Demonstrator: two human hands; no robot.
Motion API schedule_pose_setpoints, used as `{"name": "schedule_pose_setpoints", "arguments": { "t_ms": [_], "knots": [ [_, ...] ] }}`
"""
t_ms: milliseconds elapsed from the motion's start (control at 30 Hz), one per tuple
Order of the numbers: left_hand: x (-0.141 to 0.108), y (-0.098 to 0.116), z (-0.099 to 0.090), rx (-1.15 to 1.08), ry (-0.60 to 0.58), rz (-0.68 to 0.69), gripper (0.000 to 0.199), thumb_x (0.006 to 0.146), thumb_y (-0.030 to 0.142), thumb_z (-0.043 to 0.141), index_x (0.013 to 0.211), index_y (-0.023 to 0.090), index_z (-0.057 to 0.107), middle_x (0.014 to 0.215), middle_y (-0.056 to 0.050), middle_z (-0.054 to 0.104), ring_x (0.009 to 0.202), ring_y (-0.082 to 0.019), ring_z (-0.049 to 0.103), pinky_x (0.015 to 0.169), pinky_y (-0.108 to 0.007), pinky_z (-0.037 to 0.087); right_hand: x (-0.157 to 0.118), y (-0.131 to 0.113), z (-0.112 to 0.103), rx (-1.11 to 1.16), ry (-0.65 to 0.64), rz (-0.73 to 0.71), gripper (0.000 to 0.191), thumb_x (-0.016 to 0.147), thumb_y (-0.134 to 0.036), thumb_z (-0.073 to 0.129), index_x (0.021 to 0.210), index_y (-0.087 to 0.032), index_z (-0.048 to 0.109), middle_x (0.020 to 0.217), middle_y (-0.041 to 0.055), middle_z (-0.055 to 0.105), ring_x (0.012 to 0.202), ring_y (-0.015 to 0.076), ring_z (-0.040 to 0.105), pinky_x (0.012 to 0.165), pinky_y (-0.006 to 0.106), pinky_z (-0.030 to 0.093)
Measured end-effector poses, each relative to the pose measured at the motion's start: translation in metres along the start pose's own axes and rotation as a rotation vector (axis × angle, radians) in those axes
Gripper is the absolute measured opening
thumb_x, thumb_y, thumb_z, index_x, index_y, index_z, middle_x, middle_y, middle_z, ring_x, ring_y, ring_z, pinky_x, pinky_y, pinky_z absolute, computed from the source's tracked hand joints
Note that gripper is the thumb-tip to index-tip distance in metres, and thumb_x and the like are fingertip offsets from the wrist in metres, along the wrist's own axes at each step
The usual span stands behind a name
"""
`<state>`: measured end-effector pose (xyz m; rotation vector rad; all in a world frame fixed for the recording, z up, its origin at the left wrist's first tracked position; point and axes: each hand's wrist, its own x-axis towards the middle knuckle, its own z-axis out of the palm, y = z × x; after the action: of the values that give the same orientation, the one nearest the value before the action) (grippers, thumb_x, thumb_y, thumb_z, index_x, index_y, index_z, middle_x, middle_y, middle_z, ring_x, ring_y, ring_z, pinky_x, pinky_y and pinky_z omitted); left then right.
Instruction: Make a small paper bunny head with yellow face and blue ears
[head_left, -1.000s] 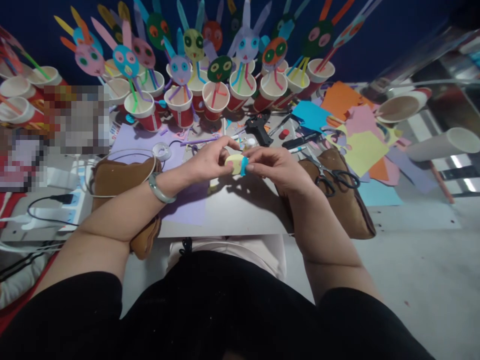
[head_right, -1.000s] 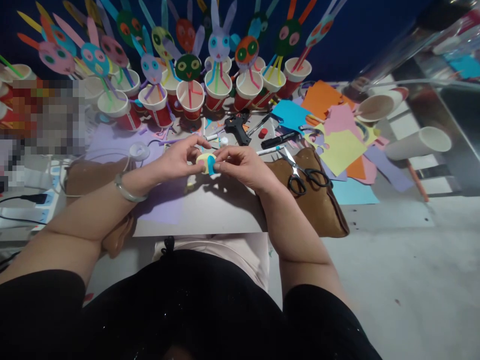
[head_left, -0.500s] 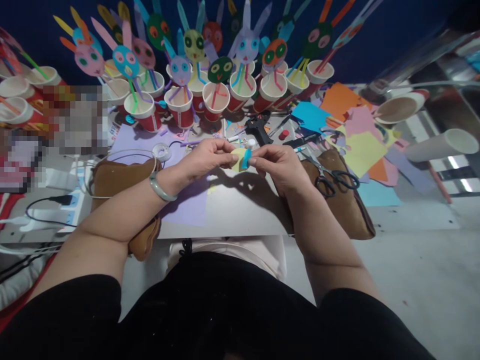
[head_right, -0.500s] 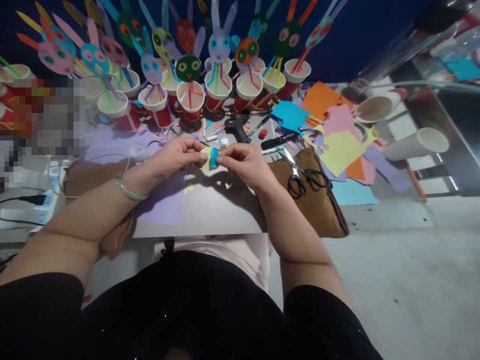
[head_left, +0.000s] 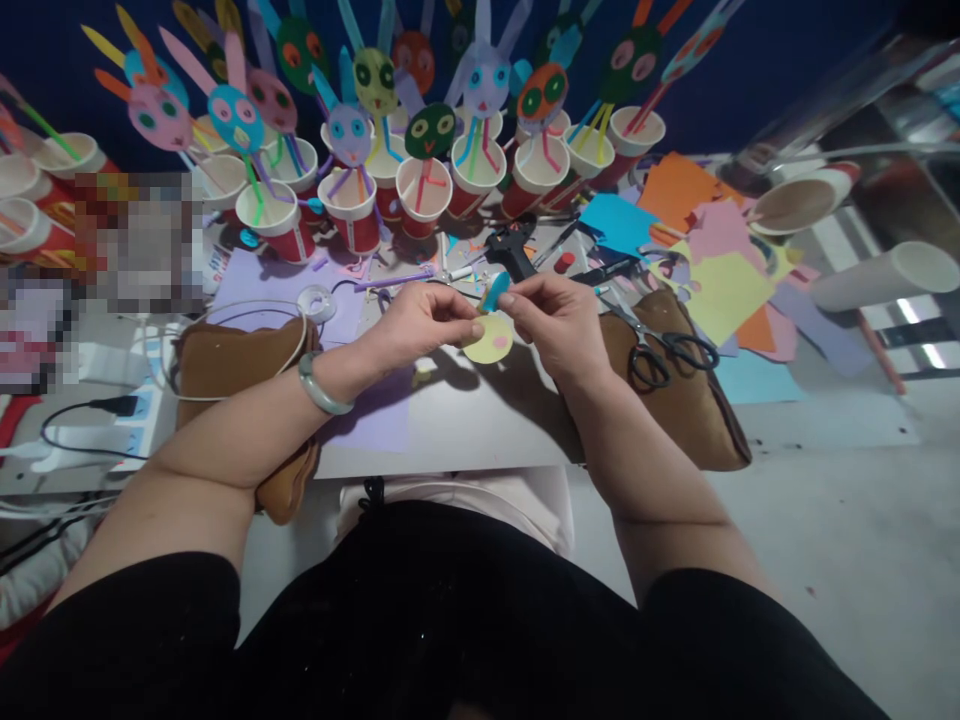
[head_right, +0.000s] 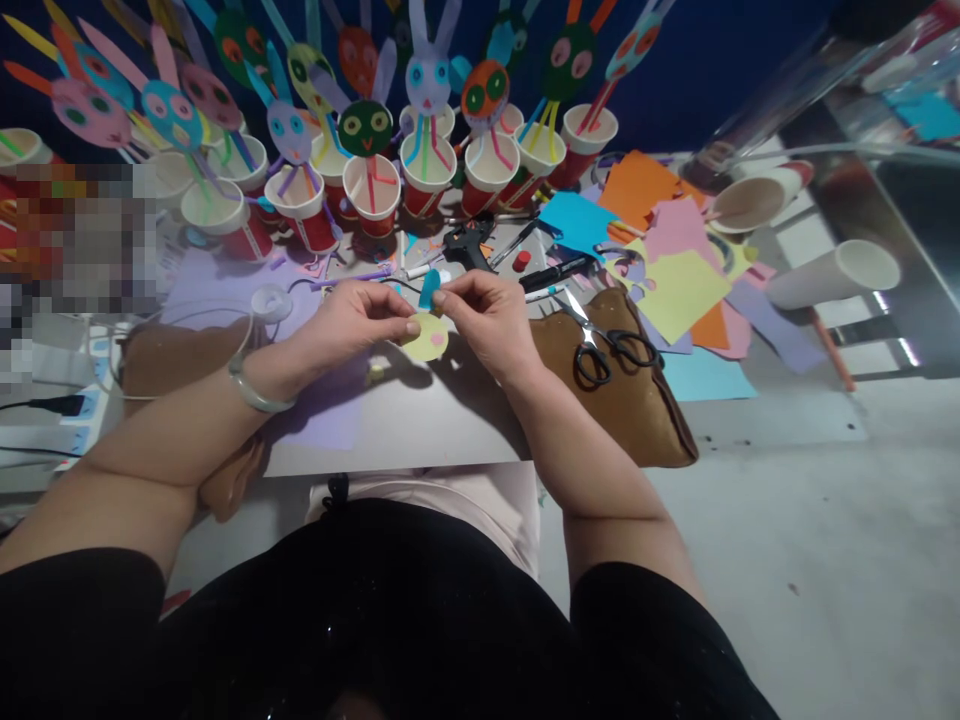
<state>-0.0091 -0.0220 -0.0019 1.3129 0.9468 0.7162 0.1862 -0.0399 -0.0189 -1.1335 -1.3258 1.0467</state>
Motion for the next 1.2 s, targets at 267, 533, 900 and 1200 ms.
{"name": "schedule_pose_setpoints", "arguments": {
  "t_ms": [267, 533, 900, 1200],
  "knots": [
    [0.0012, -0.0008, 0.0021, 0.017, 0.028, -0.004, 0.021, 0.068, 0.017, 0.083, 0.071, 0.014, 0.062, 0.061, 0.001, 0.067, 0.056, -0.008, 0.062, 0.055, -0.020, 0.047, -0.0012, -0.0009, 0.0046, -0.008, -0.020, 0.030, 0.038, 0.073, -0.051, 0.086, 0.072, -0.018, 0.067, 0.063, -0.0013, 0.061, 0.060, 0.0109, 0.055, 0.054, 0.026, 0.044],
    [0.0012, -0.0005, 0.0020, 0.030, 0.027, -0.018, 0.020, 0.072, 0.017, 0.081, 0.070, 0.015, 0.062, 0.060, 0.001, 0.067, 0.055, -0.008, 0.062, 0.054, -0.019, 0.046, -0.0017, -0.0029, 0.0055, -0.009, -0.038, 0.041, 0.039, 0.073, -0.051, 0.086, 0.071, -0.018, 0.065, 0.062, -0.0014, 0.060, 0.059, 0.0108, 0.054, 0.052, 0.025, 0.042],
    [0.0018, -0.0018, 0.0012, 0.044, 0.034, -0.024, 0.021, 0.072, 0.016, 0.082, 0.069, 0.015, 0.061, 0.056, 0.001, 0.065, 0.051, -0.008, 0.059, 0.050, -0.018, 0.042, -0.0025, -0.0034, 0.0059, -0.024, -0.045, 0.049, 0.033, 0.074, -0.045, 0.085, 0.070, -0.018, 0.068, 0.063, -0.0006, 0.064, 0.059, 0.0115, 0.057, 0.055, 0.026, 0.048],
    [0.0022, -0.0021, 0.0005, 0.059, 0.031, -0.007, 0.023, 0.069, 0.019, 0.083, 0.069, 0.016, 0.060, 0.055, 0.002, 0.064, 0.052, -0.008, 0.060, 0.050, -0.019, 0.042, -0.0027, -0.0018, 0.0061, 0.003, -0.098, 0.063, 0.028, 0.075, -0.042, 0.085, 0.070, -0.020, 0.068, 0.061, -0.0008, 0.065, 0.053, 0.0118, 0.057, 0.053, 0.028, 0.049]
  ]
}}
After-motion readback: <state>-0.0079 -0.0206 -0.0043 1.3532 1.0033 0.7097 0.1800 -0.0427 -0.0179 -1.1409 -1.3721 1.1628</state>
